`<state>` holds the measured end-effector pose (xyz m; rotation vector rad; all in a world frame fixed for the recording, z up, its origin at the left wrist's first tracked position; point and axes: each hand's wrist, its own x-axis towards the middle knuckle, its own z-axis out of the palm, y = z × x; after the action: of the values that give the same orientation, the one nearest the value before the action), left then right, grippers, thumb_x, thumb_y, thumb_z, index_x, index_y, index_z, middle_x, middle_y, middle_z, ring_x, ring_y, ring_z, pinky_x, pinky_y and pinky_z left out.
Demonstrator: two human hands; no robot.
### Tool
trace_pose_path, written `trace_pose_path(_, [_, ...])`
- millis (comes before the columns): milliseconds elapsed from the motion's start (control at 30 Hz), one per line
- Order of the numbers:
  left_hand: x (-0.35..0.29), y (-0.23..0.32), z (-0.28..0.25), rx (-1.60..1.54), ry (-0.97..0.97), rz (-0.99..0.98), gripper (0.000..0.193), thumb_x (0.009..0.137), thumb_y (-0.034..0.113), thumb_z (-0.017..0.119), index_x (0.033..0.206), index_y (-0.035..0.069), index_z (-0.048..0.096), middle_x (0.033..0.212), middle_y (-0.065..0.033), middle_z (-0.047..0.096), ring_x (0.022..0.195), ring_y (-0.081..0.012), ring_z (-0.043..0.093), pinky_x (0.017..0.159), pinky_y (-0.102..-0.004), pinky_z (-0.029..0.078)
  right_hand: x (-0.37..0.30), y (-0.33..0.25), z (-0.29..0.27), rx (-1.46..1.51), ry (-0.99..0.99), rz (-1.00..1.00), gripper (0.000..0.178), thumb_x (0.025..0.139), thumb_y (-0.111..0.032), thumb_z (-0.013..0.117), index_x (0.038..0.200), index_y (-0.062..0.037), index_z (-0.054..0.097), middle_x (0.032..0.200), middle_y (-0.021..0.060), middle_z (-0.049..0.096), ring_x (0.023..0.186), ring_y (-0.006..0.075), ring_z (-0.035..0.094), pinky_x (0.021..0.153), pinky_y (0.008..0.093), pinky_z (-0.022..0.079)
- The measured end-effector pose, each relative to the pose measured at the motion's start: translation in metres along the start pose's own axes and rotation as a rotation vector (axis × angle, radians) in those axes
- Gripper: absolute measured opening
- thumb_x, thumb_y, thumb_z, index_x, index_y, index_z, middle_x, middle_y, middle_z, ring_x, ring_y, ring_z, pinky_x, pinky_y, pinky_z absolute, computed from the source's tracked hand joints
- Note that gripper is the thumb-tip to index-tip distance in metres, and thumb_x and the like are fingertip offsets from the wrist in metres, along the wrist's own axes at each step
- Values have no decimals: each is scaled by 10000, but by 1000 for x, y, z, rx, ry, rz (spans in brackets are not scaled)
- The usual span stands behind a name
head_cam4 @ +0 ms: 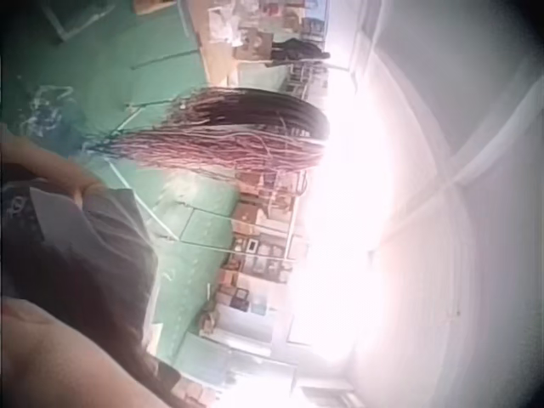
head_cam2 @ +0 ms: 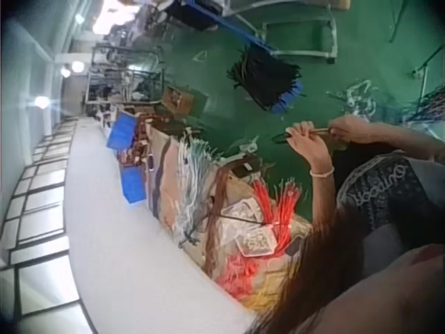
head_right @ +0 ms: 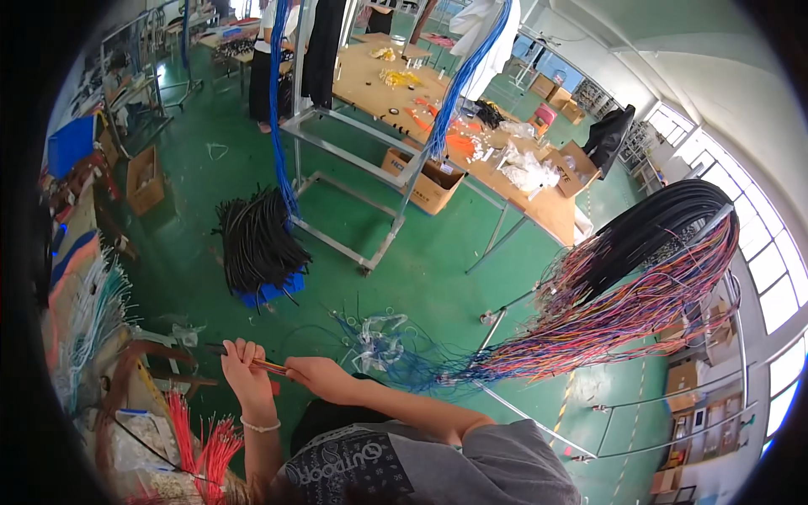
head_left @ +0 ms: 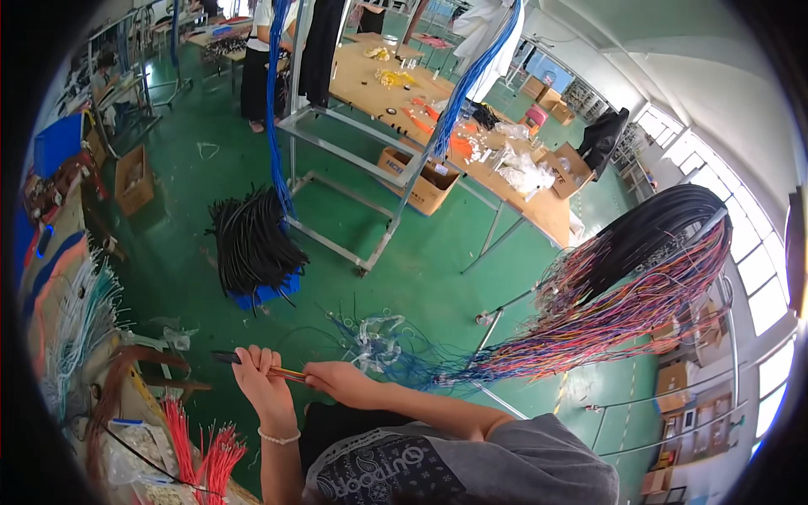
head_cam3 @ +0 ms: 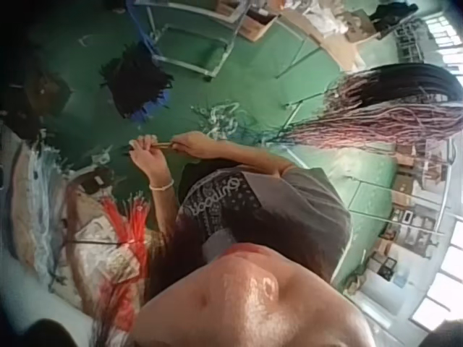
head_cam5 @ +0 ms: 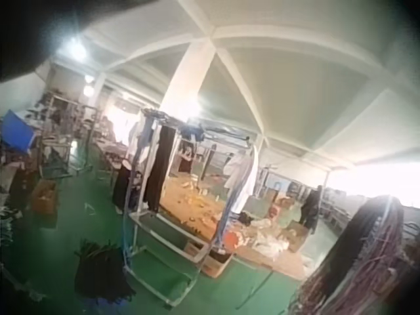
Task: Assembling wire harnesses by inserting colored wires into connectors and organizing them.
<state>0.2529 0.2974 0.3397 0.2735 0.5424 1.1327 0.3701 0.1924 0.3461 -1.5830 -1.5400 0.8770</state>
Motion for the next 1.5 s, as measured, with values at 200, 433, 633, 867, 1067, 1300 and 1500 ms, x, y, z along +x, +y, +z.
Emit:
trace_pose_path(200, [-15, -24, 19, 166, -34, 65, 326, 1007, 184, 449, 750, 108, 264, 666, 18, 280, 628, -115, 325, 588, -280, 309, 20, 1, 20, -112, 275, 89, 259, 950, -299, 488, 942, -44, 530, 745, 186, 593, 731, 405, 584, 626, 476, 443])
trace_pose_path(433, [-2, 2, 11, 50, -112, 69, 284, 1004, 224, 457, 772, 103, 346, 688, 16, 330, 587, -94, 324, 580, -261, 310, -7, 8, 8, -103, 77, -6, 263, 960, -303, 458, 917, -47, 502, 754, 198, 607, 722, 404, 593, 616, 488, 449])
trace_pose_path(633, [-16, -29, 10, 245, -58, 126, 279, 998, 239, 470, 793, 90, 354, 703, -6, 357, 667, -155, 398, 656, -300, 377, 11, 2, 12, -213, 176, 36, 252, 956, -293, 470, 909, -48, 497, 753, 193, 603, 737, 408, 592, 625, 490, 444])
trace_pose_path(867, [-6, -11, 17, 368, -89, 219, 241, 993, 220, 475, 814, 92, 376, 735, -8, 396, 702, -127, 408, 666, -282, 379, -7, -2, 1, -257, 79, 159, 194, 923, -250, 507, 899, -59, 531, 757, 177, 618, 721, 408, 597, 622, 491, 458])
trace_pose_path(1067, [-19, -44, -1, 335, -11, 143, 192, 974, 199, 498, 869, 70, 401, 780, -12, 446, 723, -115, 438, 683, -255, 394, 5, -5, -7, -375, -21, -113, 169, 898, -148, 492, 987, -19, 556, 798, 234, 613, 762, 432, 586, 661, 495, 452])
trace_pose_path(1300, [-26, -40, 12, 467, 10, 119, 193, 983, 207, 473, 1017, 51, 366, 797, -27, 435, 722, -122, 434, 655, -284, 402, 6, 6, -9, -144, -90, 278, 222, 947, -160, 473, 1068, 8, 551, 885, 218, 623, 800, 339, 627, 662, 424, 463])
trace_pose_path(1500, [-47, -69, -30, 942, -67, 233, 151, 959, 147, 463, 1012, 9, 429, 821, -150, 495, 783, -298, 529, 702, -395, 424, 49, 13, -36, 642, -134, 574, 700, 965, -580, 279, 1247, 14, 521, 1320, 190, 514, 1164, 240, 524, 992, 424, 422])
